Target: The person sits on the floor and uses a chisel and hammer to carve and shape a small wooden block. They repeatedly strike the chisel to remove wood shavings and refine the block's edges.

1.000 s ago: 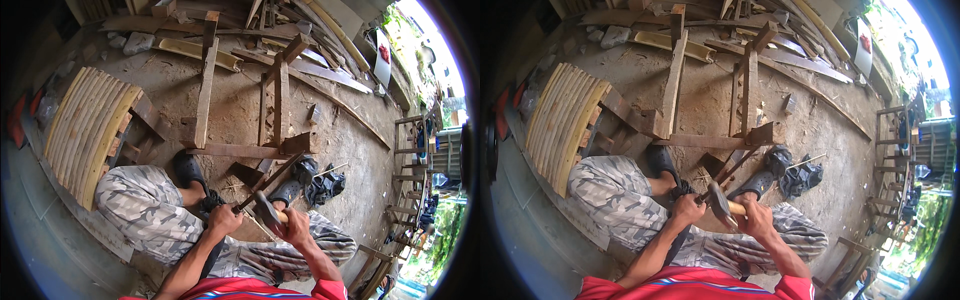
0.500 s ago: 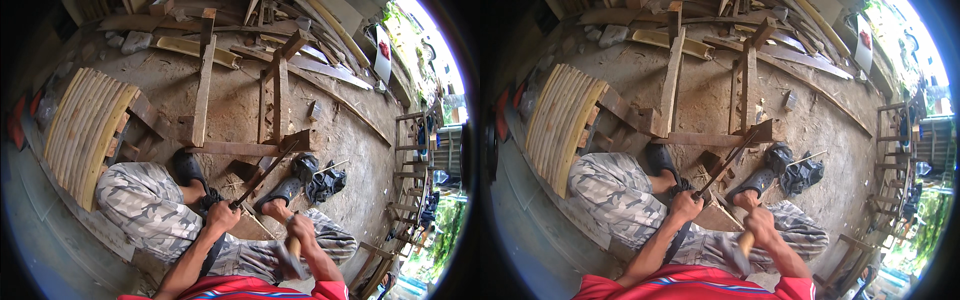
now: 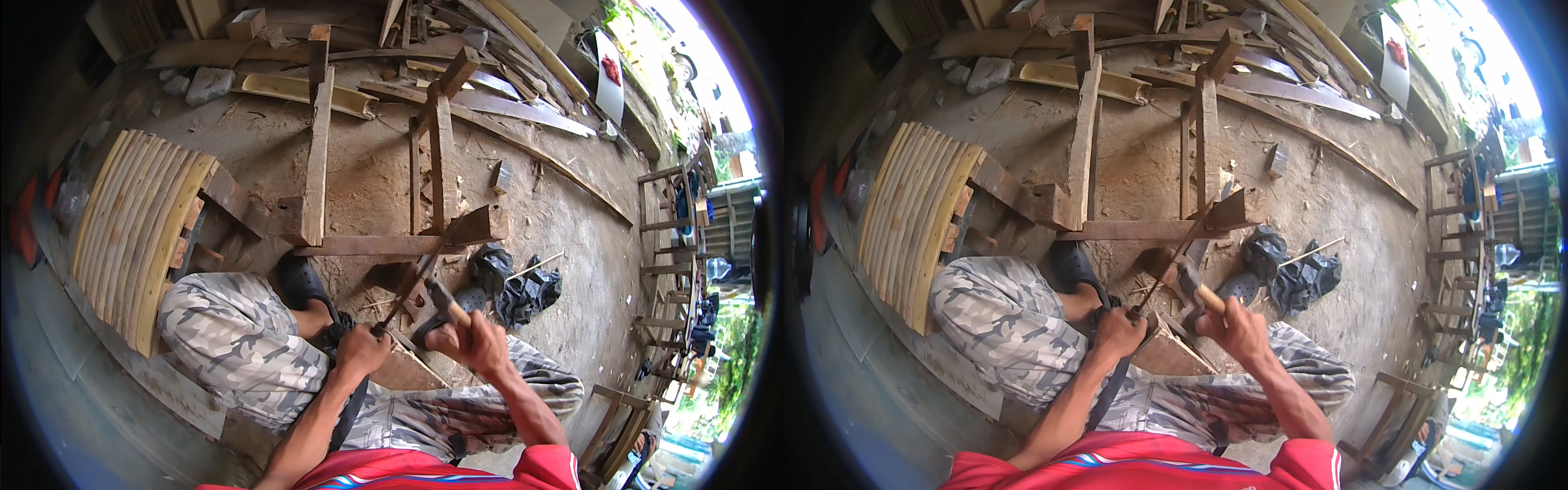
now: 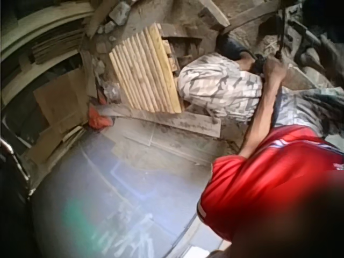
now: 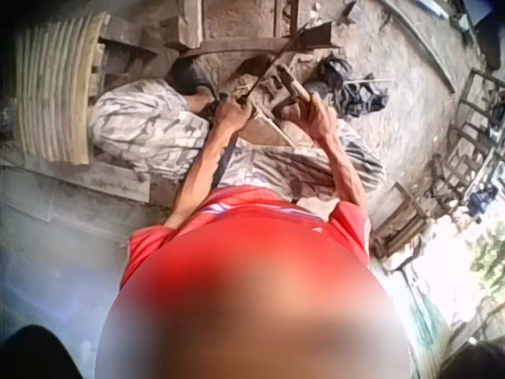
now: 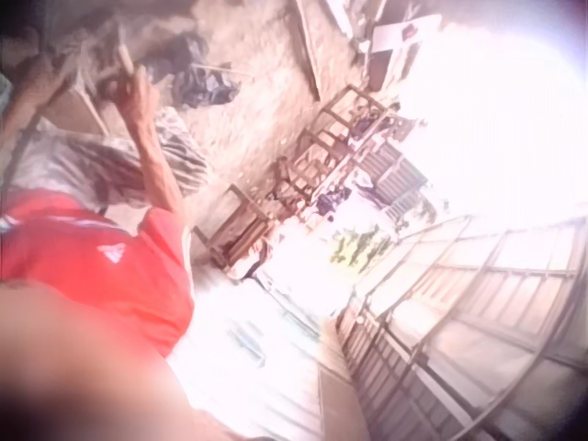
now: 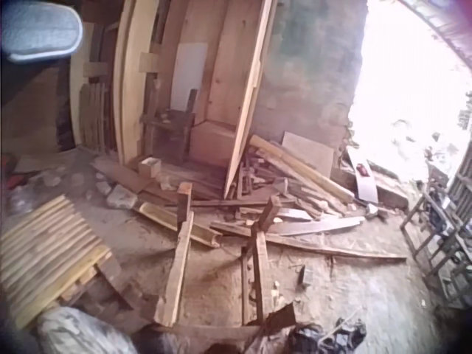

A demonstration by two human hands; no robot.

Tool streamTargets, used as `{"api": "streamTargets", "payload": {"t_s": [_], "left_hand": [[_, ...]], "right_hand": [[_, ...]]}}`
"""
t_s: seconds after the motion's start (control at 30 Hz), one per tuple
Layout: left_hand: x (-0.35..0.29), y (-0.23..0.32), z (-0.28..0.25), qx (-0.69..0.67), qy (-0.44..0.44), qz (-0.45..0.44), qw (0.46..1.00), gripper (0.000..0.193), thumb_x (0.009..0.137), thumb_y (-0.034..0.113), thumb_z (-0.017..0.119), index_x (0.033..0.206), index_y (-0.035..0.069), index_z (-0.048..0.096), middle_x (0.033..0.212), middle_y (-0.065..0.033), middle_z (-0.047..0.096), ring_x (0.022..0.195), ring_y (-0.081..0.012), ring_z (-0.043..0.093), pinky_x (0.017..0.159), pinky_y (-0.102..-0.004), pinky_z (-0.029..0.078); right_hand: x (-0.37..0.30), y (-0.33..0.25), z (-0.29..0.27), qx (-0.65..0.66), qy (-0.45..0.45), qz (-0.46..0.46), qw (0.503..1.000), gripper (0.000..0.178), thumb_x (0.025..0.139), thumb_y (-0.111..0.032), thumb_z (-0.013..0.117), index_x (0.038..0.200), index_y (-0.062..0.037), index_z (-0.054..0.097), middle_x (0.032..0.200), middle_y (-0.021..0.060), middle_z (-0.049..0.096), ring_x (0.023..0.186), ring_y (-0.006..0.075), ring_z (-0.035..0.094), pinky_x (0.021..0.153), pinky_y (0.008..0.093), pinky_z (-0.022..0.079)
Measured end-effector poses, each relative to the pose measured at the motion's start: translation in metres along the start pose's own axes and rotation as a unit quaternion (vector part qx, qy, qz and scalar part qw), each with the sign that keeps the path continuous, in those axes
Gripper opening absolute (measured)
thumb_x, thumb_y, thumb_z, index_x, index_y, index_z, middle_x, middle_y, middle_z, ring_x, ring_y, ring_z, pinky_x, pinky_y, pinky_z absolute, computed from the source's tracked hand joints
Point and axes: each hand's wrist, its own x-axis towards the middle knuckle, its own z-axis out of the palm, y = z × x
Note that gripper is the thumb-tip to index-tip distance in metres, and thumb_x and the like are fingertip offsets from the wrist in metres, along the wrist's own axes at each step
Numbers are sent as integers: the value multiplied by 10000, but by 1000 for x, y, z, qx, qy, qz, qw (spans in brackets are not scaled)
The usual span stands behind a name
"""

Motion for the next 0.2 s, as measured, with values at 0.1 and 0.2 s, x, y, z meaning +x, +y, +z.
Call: {"api": "streamTargets", "payload": {"t_s": [0.1, 0.2], "left_hand": [[7, -4, -8, -5, -1, 3, 1000, 332, 817, 303, 666, 904, -9, 739, 860, -277, 705, 880, -461, 692, 823, -496, 565], [7, -8, 1, 6, 20, 16, 1000, 308, 802, 288, 653, 876, -2, 726, 827, -272, 696, 852, -447, 691, 800, -486, 554]], "right_hand": [[-1, -8, -15, -5, 44, -32, 999, 219, 886, -166, 712, 921, -31, 543, 743, 199, 666, 631, 383, 687, 541, 478, 511], [-9, -24, -34, 42, 111, -169, 978, 457, 805, -291, 813, 1145, -66, 608, 924, 157, 743, 687, 343, 724, 595, 430, 555]]}}
